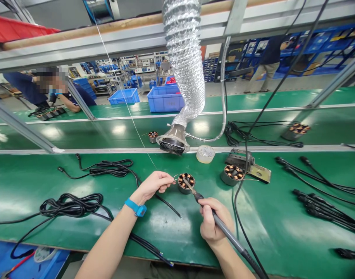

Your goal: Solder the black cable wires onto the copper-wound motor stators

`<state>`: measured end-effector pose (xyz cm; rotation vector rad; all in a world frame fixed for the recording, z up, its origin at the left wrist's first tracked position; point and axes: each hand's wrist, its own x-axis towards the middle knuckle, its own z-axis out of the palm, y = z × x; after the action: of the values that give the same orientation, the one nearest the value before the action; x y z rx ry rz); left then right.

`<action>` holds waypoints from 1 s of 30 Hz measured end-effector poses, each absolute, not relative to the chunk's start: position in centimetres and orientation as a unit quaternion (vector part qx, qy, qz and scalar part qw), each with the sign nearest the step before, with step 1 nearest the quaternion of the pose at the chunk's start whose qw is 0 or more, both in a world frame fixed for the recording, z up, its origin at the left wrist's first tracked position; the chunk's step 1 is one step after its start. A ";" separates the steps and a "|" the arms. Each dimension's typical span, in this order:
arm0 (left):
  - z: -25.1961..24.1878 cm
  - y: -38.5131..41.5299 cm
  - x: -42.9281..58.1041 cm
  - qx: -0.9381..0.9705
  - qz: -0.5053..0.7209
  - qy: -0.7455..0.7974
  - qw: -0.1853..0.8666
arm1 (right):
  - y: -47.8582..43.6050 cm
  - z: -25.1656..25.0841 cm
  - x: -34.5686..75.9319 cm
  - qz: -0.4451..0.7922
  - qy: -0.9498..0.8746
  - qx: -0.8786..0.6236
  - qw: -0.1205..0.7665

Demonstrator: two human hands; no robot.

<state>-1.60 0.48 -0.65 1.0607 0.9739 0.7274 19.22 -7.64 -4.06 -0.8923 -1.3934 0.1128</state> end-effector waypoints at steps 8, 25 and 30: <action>-1.1 0.6 -0.9 0.414 0.382 0.472 0.678 | -7.7 -3.8 19.0 0.042 -0.628 -0.394 0.670; -1.0 0.8 -1.0 0.424 0.373 0.484 0.669 | -7.6 -3.2 18.9 0.020 -0.630 -0.405 0.662; -1.4 0.4 -0.3 0.456 0.407 0.534 0.584 | -7.7 -3.2 18.9 0.018 -0.633 -0.402 0.662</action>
<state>-0.29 0.42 -1.41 1.0629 1.2470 0.9491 18.90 -7.73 -3.20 -0.9080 -1.4306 0.0404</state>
